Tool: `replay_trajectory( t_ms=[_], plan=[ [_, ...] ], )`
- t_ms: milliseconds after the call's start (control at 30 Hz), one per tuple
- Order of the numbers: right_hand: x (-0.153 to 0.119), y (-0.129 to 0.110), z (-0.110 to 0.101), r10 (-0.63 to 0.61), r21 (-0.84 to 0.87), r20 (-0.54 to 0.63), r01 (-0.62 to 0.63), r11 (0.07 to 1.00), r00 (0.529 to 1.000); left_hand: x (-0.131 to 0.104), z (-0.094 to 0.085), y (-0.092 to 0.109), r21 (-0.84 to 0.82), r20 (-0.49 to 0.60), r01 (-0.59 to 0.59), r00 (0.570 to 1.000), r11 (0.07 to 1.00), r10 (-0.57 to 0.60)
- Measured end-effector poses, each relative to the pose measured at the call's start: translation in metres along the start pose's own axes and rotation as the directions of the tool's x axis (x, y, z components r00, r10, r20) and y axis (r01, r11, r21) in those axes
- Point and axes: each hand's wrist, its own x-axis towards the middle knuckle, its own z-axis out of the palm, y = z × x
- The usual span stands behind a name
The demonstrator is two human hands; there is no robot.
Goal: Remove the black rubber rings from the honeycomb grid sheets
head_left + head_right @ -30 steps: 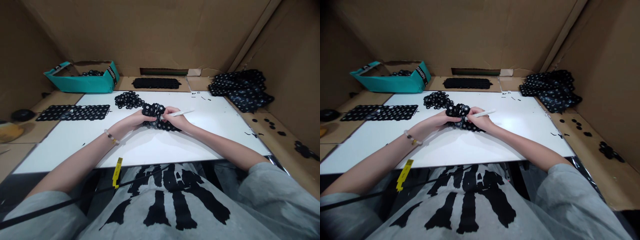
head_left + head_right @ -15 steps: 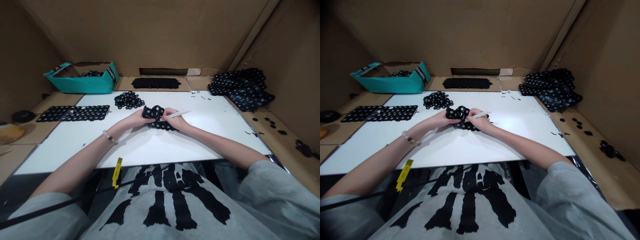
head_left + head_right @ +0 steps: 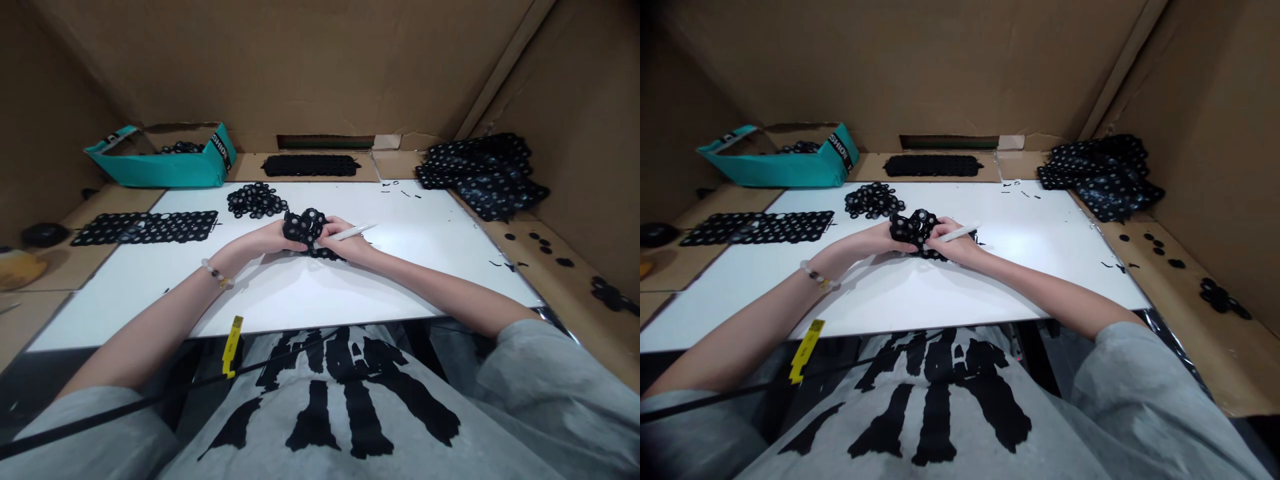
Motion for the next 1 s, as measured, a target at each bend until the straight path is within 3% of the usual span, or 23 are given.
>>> replay_trajectory(
  t_ms=[267,600,767,1000],
  plan=[
    [0.005,0.0062,0.0005,-0.02,0.052,0.004,0.02,0.998,1.0,0.0011,0.0042,0.0019,-0.055,-0.047,0.044,0.998,0.998,-0.046],
    [0.0031,0.0041,0.0,-0.014,0.069,0.002,0.014,0.998,1.0,0.0038,0.0026,-0.0063,-0.023,-0.08,0.003,0.997,1.0,-0.005],
    [0.0039,0.0041,0.0003,-0.014,0.081,-0.006,0.014,0.997,1.0,0.0024,0.0025,-0.0046,-0.017,-0.022,0.016,1.0,1.0,-0.016],
    [0.0028,0.0024,-0.0004,0.009,0.115,-0.001,-0.009,0.993,1.0,0.0003,0.0037,-0.0006,-0.029,-0.039,0.02,0.999,0.999,-0.021]
  ],
)
